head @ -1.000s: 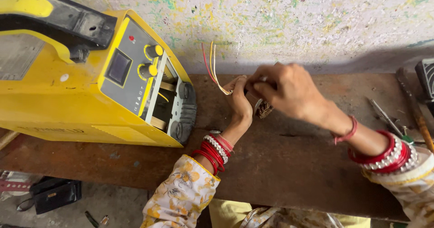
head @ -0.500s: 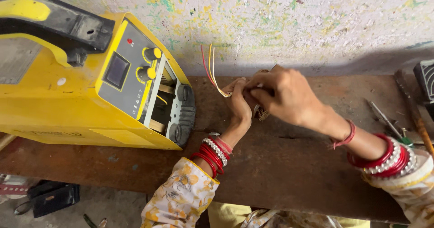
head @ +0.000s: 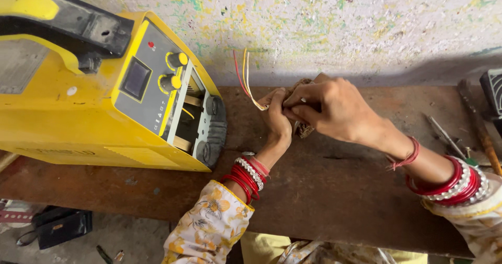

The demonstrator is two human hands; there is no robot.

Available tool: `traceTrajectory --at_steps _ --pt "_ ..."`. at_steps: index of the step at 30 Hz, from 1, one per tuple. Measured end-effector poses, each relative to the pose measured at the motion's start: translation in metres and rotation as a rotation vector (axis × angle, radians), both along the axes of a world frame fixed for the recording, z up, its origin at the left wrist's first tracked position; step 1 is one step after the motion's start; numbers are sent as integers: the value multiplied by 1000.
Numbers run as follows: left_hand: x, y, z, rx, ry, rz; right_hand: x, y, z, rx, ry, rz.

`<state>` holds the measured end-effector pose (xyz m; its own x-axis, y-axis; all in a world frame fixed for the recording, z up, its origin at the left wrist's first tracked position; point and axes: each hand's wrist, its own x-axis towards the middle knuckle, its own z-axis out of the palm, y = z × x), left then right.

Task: The person winds a multi-colored wire around a rectangular cardboard core by hand, repeatedly looping and adjusting the wire to form a coil. The person holds the core with one hand and guides the wire with the other, occasionally repositioning the core on the workbench.

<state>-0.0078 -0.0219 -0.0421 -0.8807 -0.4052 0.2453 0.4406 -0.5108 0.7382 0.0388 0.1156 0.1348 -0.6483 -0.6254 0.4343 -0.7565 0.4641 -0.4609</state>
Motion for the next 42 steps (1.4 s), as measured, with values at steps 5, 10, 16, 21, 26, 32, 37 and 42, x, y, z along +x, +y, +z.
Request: traceTrajectory --at_steps 5,10,16,21,26,32,37,42 --pt "4 -1 2 11 -123 34 1 1 8 -16 -99 -59" --pt "3 0 4 -44 -105 77 -2 4 12 65 -259 -95" --pt "1 -1 -5 26 60 -71 -11 10 14 -58 -103 233" --pt "-1 -1 -9 -28 -62 53 -20 15 14 96 -211 40" --pt "-3 1 -9 -3 -101 70 -26 21 7 65 -154 55" --pt "-4 2 -6 -13 -125 105 -37 29 1 27 -147 -85" --pt "-4 2 -6 -17 -168 123 -44 34 2 4 -189 -235" --pt "-2 2 -2 -85 -152 116 -54 42 -6 41 -150 -180"
